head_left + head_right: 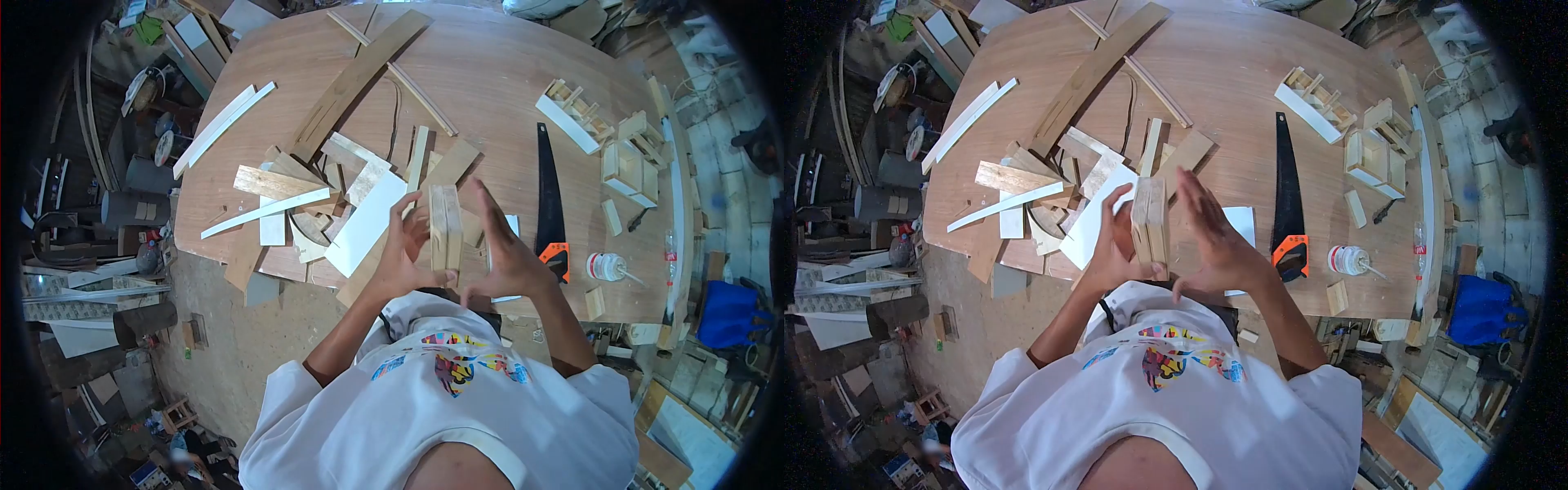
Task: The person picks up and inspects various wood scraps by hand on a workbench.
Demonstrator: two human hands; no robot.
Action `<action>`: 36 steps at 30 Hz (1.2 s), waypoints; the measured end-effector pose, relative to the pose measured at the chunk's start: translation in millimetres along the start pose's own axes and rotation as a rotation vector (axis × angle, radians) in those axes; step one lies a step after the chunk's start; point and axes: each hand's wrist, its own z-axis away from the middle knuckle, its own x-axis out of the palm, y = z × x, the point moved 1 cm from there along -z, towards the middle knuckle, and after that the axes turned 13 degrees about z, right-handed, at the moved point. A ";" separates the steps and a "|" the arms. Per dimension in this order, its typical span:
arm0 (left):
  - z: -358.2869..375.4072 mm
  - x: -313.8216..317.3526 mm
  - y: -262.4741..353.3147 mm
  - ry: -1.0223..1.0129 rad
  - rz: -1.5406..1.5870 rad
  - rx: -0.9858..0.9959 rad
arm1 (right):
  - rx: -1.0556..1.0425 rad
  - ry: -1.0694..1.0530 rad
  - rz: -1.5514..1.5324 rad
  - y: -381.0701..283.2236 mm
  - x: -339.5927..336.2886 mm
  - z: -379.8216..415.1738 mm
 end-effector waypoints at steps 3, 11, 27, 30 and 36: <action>3.4 4.8 5.7 0.028 -0.323 0.239 | 0.112 0.022 -0.421 -0.5 -16.8 0.9; -8.9 -14.5 16.1 -0.325 -0.782 0.556 | 0.356 -0.044 -0.802 -8.9 -20.5 5.6; -13.3 -26.7 -8.0 -0.360 -1.076 0.010 | 0.690 -0.068 -0.589 23.4 37.8 23.4; -14.7 -24.9 -30.8 -0.312 -1.002 -0.170 | 0.837 -0.088 -0.612 46.0 56.5 37.1; -14.0 -24.5 -59.2 -0.192 -0.673 -0.295 | 1.197 0.000 -1.392 73.2 75.5 70.6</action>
